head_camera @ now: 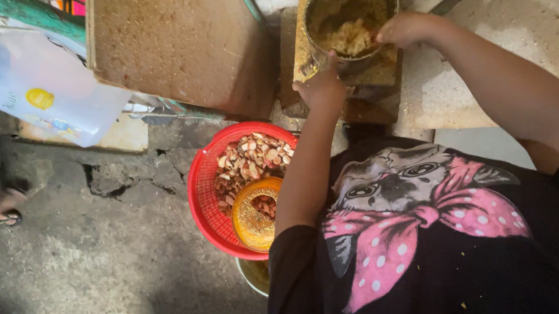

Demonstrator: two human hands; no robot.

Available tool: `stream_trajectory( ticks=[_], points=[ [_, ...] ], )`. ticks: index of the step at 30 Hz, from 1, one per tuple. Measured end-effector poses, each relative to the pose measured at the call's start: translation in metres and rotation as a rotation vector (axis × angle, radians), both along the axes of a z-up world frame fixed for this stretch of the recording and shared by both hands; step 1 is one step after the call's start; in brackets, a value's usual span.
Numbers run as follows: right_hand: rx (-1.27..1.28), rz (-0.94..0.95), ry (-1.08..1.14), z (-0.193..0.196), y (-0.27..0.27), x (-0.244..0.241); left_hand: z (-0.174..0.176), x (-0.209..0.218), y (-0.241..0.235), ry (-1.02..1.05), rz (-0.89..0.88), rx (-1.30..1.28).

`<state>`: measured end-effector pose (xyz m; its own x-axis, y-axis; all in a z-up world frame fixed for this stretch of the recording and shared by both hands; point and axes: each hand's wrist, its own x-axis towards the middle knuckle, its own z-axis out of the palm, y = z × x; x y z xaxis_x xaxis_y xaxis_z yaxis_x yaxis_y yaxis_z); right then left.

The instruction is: The person transfers nut pieces from a red basket into a yellow bowl, then uses a red spatula to scrape a yellow paste from a metal container into a white bucket. The person repeats this scraping and transferring process multiple times.

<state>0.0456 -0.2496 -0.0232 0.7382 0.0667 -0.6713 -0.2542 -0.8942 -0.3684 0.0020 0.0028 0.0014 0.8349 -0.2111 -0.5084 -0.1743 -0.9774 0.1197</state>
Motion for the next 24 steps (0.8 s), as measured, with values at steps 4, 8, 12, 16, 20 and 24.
stream_trajectory(
  ticks=[4,8,12,16,20,24],
  points=[
    [0.065,-0.171,-0.067,0.018,0.003,-0.012,0.011,-0.002,0.004,-0.023,0.002,-0.031],
    [-0.112,-0.101,-0.088,0.032,0.006,-0.012,0.010,-0.003,0.004,-0.027,-0.036,0.002],
    [-0.084,-0.111,-0.148,0.034,0.003,-0.011,0.004,-0.003,0.004,-0.083,-0.052,0.005],
    [-0.065,-0.109,-0.301,0.029,-0.002,-0.016,0.002,-0.002,0.004,-0.061,-0.003,-0.048],
    [-0.073,-0.135,-0.194,0.026,0.000,-0.019,0.008,0.001,0.003,-0.025,0.005,-0.044],
    [-0.070,-0.088,-0.207,0.025,0.013,-0.023,0.013,-0.001,0.003,0.012,0.012,-0.042]
  ],
)
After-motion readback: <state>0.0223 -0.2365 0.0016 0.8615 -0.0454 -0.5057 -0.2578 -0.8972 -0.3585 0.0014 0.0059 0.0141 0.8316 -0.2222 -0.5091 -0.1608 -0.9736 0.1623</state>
